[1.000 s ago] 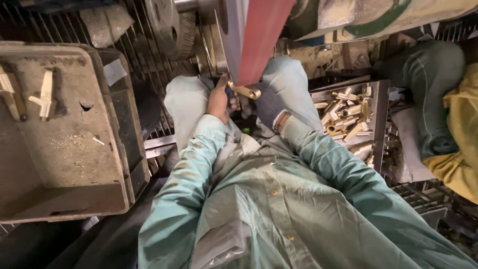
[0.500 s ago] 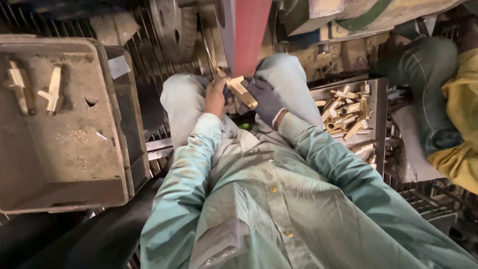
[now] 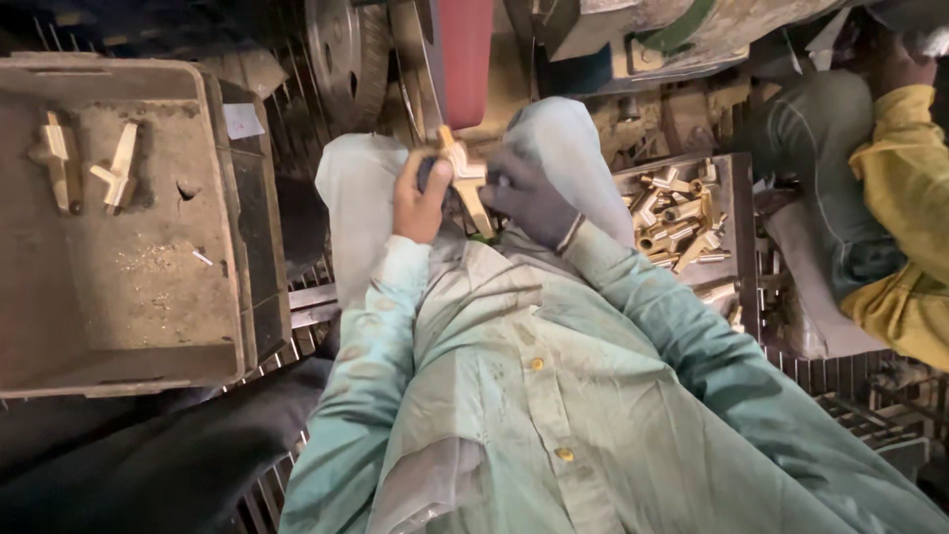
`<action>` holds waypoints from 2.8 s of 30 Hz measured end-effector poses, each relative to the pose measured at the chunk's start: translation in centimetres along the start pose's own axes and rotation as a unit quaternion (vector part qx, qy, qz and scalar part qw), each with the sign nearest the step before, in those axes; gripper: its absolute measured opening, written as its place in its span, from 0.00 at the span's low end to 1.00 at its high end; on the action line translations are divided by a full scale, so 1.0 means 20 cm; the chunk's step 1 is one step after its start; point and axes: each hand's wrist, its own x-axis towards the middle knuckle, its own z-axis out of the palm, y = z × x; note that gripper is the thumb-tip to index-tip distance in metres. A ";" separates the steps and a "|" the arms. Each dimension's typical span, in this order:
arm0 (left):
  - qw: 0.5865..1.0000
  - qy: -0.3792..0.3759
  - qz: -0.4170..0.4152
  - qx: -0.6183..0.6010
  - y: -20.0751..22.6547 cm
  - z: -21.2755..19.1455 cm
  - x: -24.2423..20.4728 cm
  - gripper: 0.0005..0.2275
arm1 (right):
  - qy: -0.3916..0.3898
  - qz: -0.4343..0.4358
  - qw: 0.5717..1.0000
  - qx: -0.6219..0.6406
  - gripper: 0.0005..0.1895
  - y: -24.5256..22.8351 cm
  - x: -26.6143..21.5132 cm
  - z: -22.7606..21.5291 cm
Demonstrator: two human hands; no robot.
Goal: The person sits on the floor and repeatedly picks up small brass-colored metal parts from a tray, presses them against a rotating belt grinder to smooth edges, and places them back into the tray.
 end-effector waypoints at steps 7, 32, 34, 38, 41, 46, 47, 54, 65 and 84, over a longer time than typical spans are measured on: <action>0.997 -0.006 -0.014 0.070 0.22 0.02 -0.10 0.13 | -0.043 -0.066 0.973 0.215 0.37 -0.07 -0.09 0.00; 0.981 -0.115 0.050 0.149 0.16 0.05 0.01 0.19 | 0.079 -0.080 0.993 0.043 0.29 -0.02 0.02 -0.12; 0.985 -0.102 0.034 0.134 0.10 0.06 0.03 0.18 | 0.088 -0.098 0.991 0.001 0.28 -0.01 0.06 -0.12; 0.991 -0.077 0.001 0.112 -0.03 0.09 0.07 0.19 | 0.085 -0.098 0.991 0.029 0.25 0.02 0.18 -0.12; 0.994 -0.065 -0.059 0.071 -0.12 0.12 0.07 0.20 | 0.076 -0.055 0.994 0.052 0.24 0.05 0.23 -0.12; 0.984 -0.075 -0.159 -0.035 -0.20 0.13 0.05 0.18 | 0.087 -0.033 0.994 0.056 0.23 0.08 0.25 -0.11; 0.982 -0.068 -0.172 -0.041 -0.21 0.14 0.04 0.17 | 0.095 -0.023 0.995 0.030 0.23 0.09 0.26 -0.11; 0.952 -0.027 -0.248 -0.175 -0.22 0.16 0.02 0.16 | 0.101 0.079 0.988 0.080 0.24 0.14 0.30 -0.08; 0.896 -0.004 -0.369 -0.247 -0.16 0.15 0.06 0.14 | 0.070 0.176 0.981 -0.043 0.16 0.30 0.34 -0.03; 0.841 0.045 -0.466 -0.270 -0.20 0.11 0.18 0.09 | -0.017 -0.177 0.939 -0.296 0.19 0.50 0.49 0.04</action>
